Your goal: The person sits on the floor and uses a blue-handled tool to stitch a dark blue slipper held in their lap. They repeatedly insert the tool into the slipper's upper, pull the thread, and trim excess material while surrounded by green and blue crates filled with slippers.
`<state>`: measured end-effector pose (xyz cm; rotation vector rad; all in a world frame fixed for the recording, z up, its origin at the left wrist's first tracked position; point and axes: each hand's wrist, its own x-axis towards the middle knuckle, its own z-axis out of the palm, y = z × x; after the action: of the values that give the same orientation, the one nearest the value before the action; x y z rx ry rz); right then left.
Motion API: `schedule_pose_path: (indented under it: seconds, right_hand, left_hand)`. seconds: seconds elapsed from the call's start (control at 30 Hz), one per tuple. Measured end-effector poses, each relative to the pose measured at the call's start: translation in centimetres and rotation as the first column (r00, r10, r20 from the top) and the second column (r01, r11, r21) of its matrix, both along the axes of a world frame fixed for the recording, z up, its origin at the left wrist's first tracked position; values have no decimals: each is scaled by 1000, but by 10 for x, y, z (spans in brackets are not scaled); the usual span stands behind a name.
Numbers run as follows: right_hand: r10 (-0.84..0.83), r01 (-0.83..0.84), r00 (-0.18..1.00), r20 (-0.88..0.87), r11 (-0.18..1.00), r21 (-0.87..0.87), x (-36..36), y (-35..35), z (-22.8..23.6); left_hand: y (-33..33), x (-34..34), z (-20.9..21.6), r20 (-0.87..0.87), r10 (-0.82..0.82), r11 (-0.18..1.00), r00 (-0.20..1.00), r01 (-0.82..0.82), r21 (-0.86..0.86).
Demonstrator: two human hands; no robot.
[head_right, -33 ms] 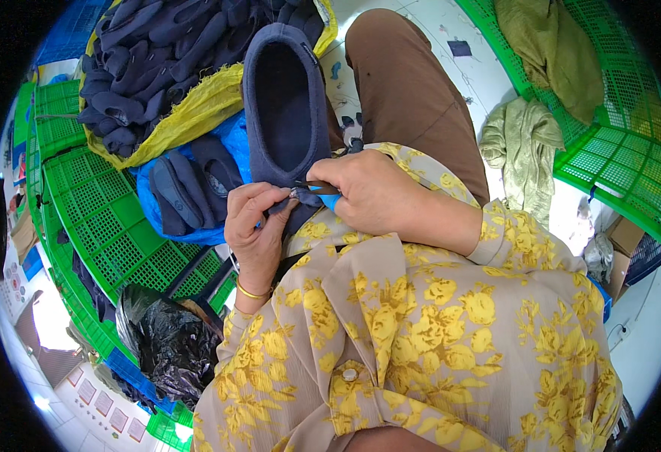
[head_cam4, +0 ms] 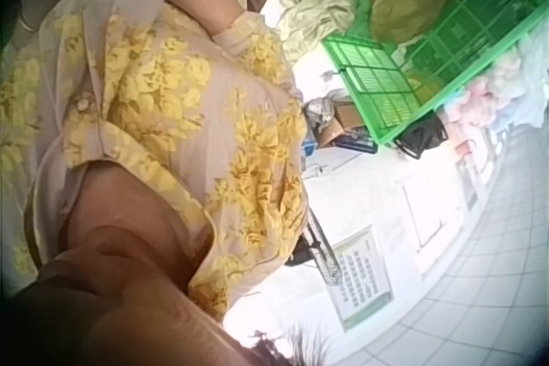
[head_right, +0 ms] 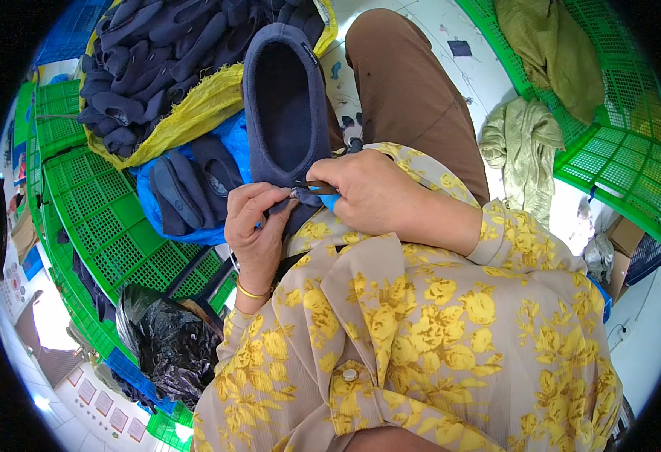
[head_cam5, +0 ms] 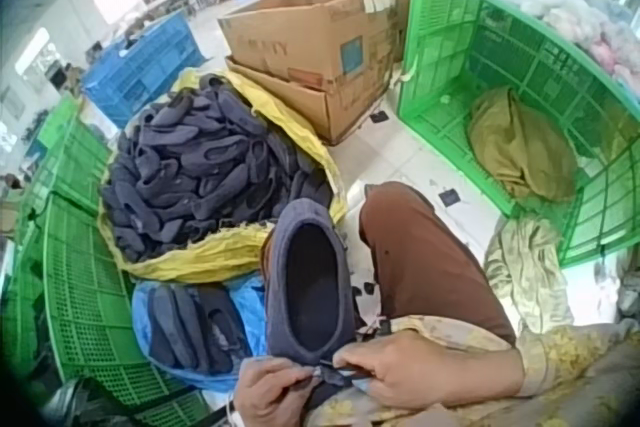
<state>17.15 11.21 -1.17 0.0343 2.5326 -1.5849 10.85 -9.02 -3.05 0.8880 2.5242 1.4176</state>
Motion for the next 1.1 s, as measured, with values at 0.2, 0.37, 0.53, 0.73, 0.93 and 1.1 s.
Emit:
schedule_pose_path:
  seconds: [0.2, 0.37, 0.53, 0.73, 0.93, 1.1]
  right_hand:
    - [73, -81, 996, 53, 981, 175, -11, -5, -2]
    - [65, -67, 998, 27, 991, 119, -15, 3, -4]
    - [49, -52, 995, -89, 998, -27, -13, 9, -18]
    - [84, -90, 995, -57, 991, -94, -15, 6, -23]
    - [163, -158, 986, -24, 977, 142, -18, -6, -25]
    - [171, -170, 985, 5, 973, 157, -28, -13, -4]
  left_hand:
    - [2, 1, -1, -3, -6, 1000, 1000, 6, 19]
    - [1, 1, 2, 21, 2, 1000, 1000, -2, 14]
    - [0, 1, 0, -43, -4, 1000, 999, 5, 13]
    - [0, 3, 0, -21, 23, 1000, 1000, -23, 17]
    - [1, 8, -6, -40, 75, 996, 996, -73, 46]
    - [2, 9, -2, -114, 45, 999, 992, -44, 11]
